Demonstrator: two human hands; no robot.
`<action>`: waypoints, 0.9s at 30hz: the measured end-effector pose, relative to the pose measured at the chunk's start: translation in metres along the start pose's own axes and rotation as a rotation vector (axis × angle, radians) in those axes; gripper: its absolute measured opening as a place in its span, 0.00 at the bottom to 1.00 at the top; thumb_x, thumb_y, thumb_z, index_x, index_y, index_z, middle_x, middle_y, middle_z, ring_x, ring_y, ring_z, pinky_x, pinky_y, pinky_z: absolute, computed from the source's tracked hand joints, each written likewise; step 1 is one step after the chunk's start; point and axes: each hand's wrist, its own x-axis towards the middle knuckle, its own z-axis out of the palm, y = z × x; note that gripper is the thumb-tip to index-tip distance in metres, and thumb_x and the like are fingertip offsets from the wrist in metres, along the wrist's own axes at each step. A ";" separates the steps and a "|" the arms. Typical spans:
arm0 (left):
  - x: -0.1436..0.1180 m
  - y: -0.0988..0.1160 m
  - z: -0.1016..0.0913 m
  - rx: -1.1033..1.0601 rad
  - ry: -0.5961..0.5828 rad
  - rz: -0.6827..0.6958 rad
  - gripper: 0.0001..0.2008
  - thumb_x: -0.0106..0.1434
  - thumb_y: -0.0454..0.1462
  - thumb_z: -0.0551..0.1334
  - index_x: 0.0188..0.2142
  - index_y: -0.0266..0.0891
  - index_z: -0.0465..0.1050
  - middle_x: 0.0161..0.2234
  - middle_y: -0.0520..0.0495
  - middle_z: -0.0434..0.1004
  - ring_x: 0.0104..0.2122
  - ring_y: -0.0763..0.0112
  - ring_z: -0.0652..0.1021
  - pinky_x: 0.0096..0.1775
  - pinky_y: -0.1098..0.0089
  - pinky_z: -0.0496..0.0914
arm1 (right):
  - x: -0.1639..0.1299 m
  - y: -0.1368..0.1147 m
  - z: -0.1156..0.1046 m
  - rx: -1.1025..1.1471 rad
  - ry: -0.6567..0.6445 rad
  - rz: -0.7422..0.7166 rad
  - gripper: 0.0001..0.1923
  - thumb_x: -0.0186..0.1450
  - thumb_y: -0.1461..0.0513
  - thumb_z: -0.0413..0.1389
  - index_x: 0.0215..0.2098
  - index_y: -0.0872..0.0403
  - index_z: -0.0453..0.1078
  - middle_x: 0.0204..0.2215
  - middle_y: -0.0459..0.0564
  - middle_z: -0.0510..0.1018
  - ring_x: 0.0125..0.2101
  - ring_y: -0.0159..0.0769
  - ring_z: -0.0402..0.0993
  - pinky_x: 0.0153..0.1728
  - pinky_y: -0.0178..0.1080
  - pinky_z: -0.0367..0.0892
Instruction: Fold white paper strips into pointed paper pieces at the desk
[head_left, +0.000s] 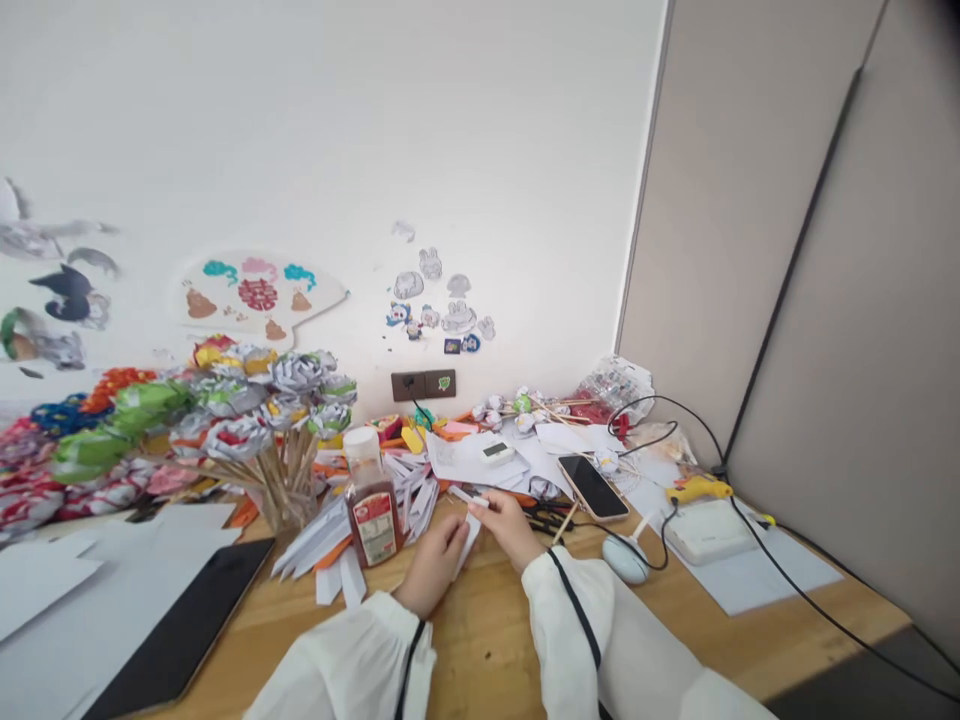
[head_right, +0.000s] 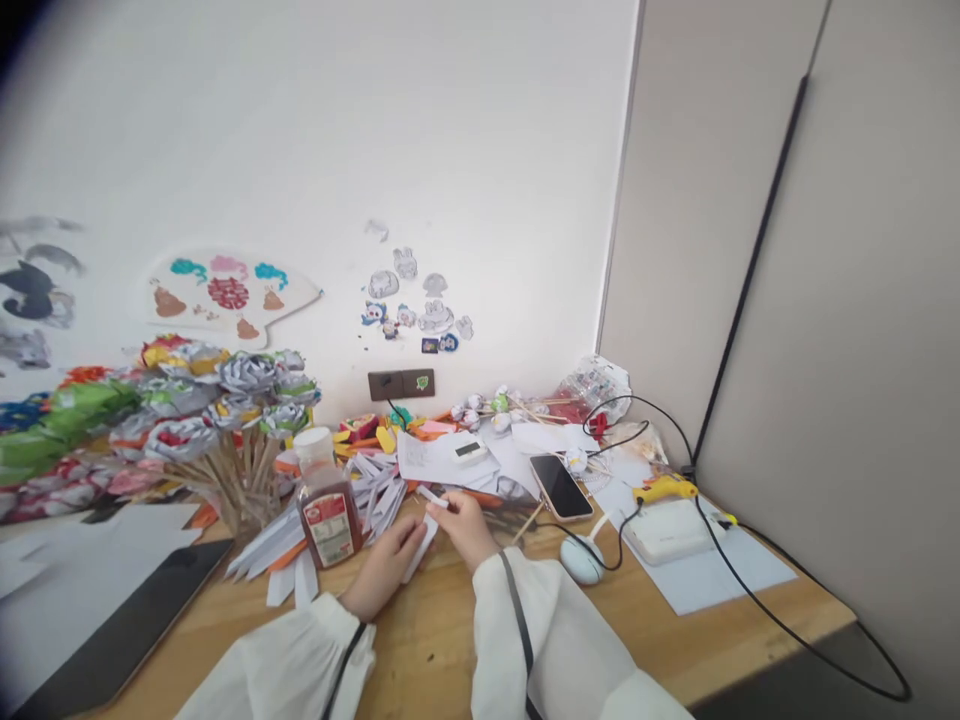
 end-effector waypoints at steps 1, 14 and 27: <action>0.000 0.000 0.000 -0.009 -0.008 -0.012 0.14 0.55 0.46 0.50 0.21 0.40 0.61 0.17 0.54 0.63 0.16 0.73 0.65 0.20 0.73 0.59 | 0.000 0.000 -0.001 0.000 -0.006 0.014 0.13 0.53 0.55 0.53 0.21 0.57 0.64 0.16 0.39 0.61 0.19 0.26 0.56 0.21 0.29 0.52; 0.000 -0.004 0.002 -0.086 -0.068 -0.073 0.13 0.55 0.45 0.53 0.27 0.37 0.66 0.22 0.53 0.68 0.22 0.75 0.67 0.26 0.74 0.61 | -0.003 -0.002 -0.007 0.024 -0.050 0.111 0.11 0.53 0.55 0.53 0.22 0.56 0.63 0.17 0.39 0.62 0.20 0.26 0.57 0.22 0.30 0.54; 0.001 -0.017 0.004 -0.140 -0.074 -0.202 0.17 0.55 0.50 0.49 0.24 0.38 0.61 0.19 0.54 0.66 0.15 0.77 0.64 0.17 0.76 0.57 | 0.003 0.007 -0.002 -0.034 -0.068 0.025 0.14 0.57 0.54 0.50 0.21 0.56 0.62 0.19 0.43 0.63 0.23 0.30 0.60 0.25 0.32 0.57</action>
